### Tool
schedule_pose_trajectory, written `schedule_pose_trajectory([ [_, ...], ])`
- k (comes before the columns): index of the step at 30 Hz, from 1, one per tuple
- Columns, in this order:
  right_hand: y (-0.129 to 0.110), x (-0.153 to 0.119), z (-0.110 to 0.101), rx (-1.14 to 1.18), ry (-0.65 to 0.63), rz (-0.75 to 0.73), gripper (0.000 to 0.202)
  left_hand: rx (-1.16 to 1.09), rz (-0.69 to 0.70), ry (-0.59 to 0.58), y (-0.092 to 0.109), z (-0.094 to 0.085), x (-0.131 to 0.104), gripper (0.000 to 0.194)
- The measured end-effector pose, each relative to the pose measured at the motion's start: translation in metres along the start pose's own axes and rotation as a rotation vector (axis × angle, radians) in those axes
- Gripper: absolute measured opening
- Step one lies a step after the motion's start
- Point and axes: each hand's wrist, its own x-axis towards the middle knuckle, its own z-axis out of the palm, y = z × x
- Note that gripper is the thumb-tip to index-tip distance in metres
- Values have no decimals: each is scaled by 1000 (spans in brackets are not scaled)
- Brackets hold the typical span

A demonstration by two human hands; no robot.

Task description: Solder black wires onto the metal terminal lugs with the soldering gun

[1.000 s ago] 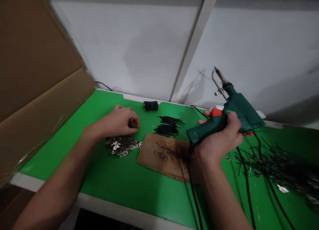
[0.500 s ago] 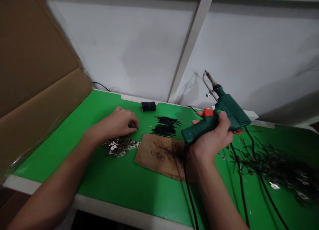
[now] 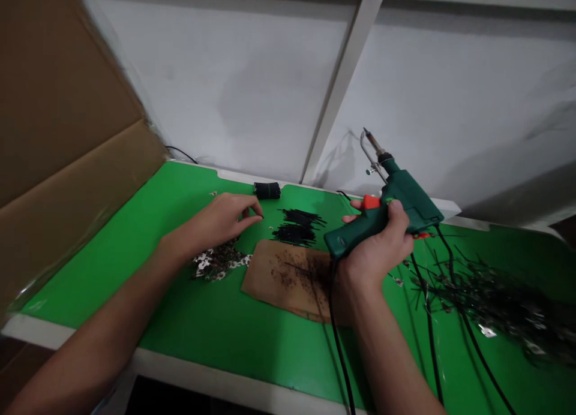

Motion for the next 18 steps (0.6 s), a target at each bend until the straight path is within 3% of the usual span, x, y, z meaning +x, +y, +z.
schedule_pose_trajectory([
  [8,1,-2,-1,-5,-24,32,22,-96,219,188,15,11,-3,15],
  [18,1,-2,0,-29,-15,34,19,-128,192,231,26,11,-4,13],
])
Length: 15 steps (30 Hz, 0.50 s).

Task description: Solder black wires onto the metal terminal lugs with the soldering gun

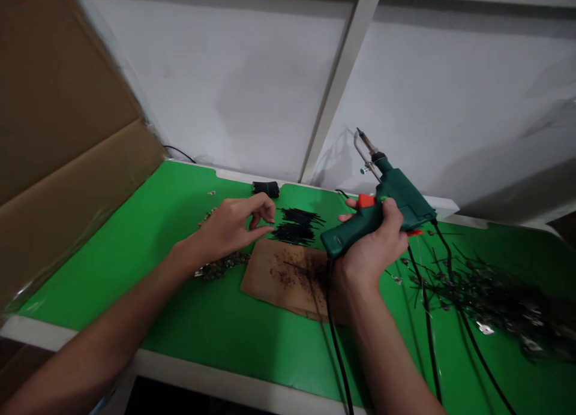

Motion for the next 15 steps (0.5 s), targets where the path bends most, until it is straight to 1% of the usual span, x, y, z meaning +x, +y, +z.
schedule_pose_trajectory([
  [4,0,0,-1,11,-6,0,19,-41,30,26,3,3,-2,11],
  [9,0,0,-1,17,-8,6,20,-60,12,14,5,5,-5,16],
  [15,0,-1,-1,10,-7,6,21,-64,-44,-3,15,7,-6,23],
])
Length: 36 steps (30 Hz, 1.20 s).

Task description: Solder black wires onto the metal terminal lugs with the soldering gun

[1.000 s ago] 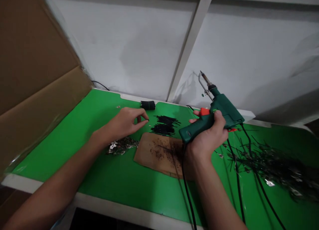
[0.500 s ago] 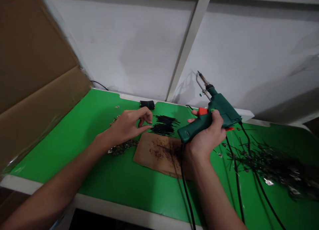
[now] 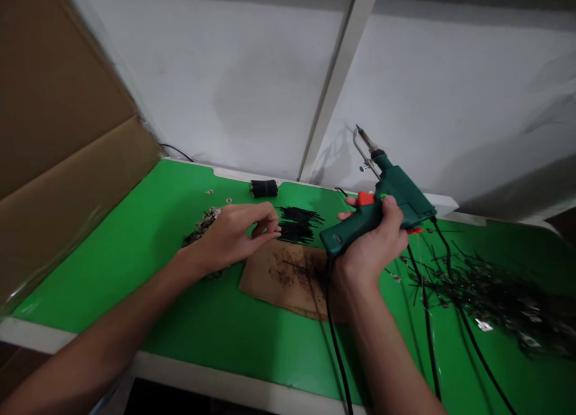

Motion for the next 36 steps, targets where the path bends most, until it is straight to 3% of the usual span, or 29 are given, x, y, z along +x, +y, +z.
schedule_pose_trajectory([
  [7,-3,1,1,-13,9,6,18,-13,135,-29,-1,10,1,22],
  [13,-4,2,1,-6,5,-6,18,-83,225,-107,6,30,-4,22],
  [21,-11,9,0,44,51,-9,19,17,256,-297,24,60,-1,21],
  [30,-10,14,-3,33,50,6,24,282,286,-275,28,79,-2,20],
  [36,-9,14,-3,62,33,3,25,239,283,-193,27,72,-10,24],
])
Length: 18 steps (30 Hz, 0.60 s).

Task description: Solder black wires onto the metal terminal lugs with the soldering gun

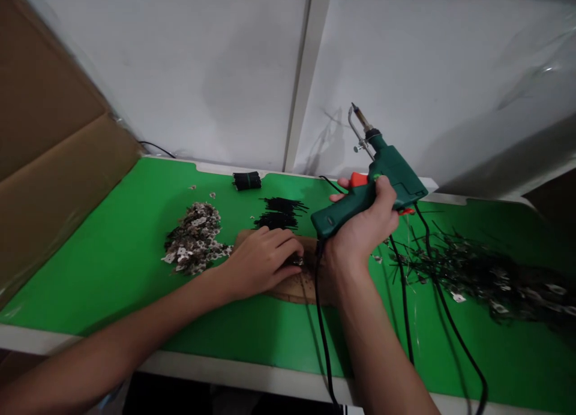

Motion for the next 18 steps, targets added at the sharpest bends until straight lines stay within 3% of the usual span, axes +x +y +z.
schedule_pose_trajectory([
  [6,-1,-1,-1,6,7,20,22,28,160,15,-1,-10,-8,21],
  [18,3,-2,1,7,-3,22,22,19,205,7,-1,-3,-10,29],
])
